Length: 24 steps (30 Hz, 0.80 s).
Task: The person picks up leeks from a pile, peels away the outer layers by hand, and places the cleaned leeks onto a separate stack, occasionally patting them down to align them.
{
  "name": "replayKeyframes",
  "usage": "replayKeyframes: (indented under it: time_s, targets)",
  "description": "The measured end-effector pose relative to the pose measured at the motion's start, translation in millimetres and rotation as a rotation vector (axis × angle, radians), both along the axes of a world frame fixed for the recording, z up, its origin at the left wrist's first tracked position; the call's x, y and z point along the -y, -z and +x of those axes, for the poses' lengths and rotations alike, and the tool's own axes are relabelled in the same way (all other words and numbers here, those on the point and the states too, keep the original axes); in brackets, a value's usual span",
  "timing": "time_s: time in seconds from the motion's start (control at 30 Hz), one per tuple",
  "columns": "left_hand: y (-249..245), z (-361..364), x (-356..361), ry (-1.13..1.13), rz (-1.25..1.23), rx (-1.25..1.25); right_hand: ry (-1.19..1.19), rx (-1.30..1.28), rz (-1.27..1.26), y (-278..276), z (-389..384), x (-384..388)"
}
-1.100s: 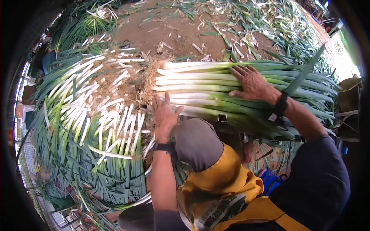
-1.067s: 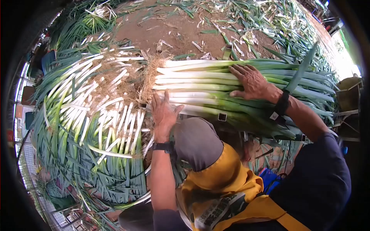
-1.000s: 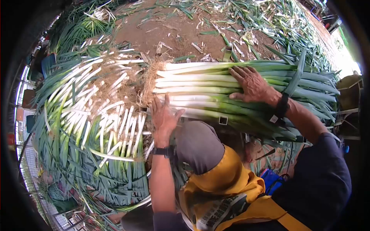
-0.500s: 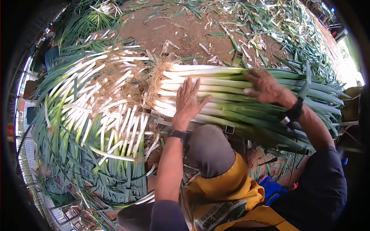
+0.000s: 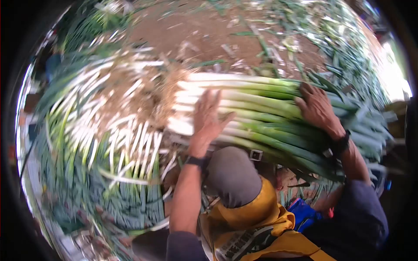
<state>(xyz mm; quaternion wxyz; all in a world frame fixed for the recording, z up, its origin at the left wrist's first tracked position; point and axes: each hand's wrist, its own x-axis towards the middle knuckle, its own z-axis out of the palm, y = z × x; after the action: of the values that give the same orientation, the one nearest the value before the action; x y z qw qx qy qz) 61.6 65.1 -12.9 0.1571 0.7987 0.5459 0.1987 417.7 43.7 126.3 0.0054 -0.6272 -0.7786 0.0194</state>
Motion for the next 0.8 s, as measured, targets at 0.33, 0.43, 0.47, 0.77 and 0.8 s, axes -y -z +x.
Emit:
replayKeyframes:
  time_s: [0.33, 0.43, 0.47, 0.77, 0.8]
  targets:
    - [-3, -7, 7, -0.013, -0.062, 0.283, -0.071, 0.133, -0.036, 56, 66, -49]
    - [-31, -29, 46, -0.136, -0.089, 0.537, -0.138, 0.107, -0.034, 61, 73, -60]
    - [-43, -48, 67, -0.152, -0.146, 0.617, -0.247, 0.205, -0.028, 66, 85, -66]
    - [-88, -293, 303, -0.763, -0.285, 0.674, -0.719, 0.509, 0.012, -27, -91, -102]
    - [-79, -321, 324, -0.827, -0.239, 0.657, -0.678, 0.422, -0.064, -47, -163, -71]
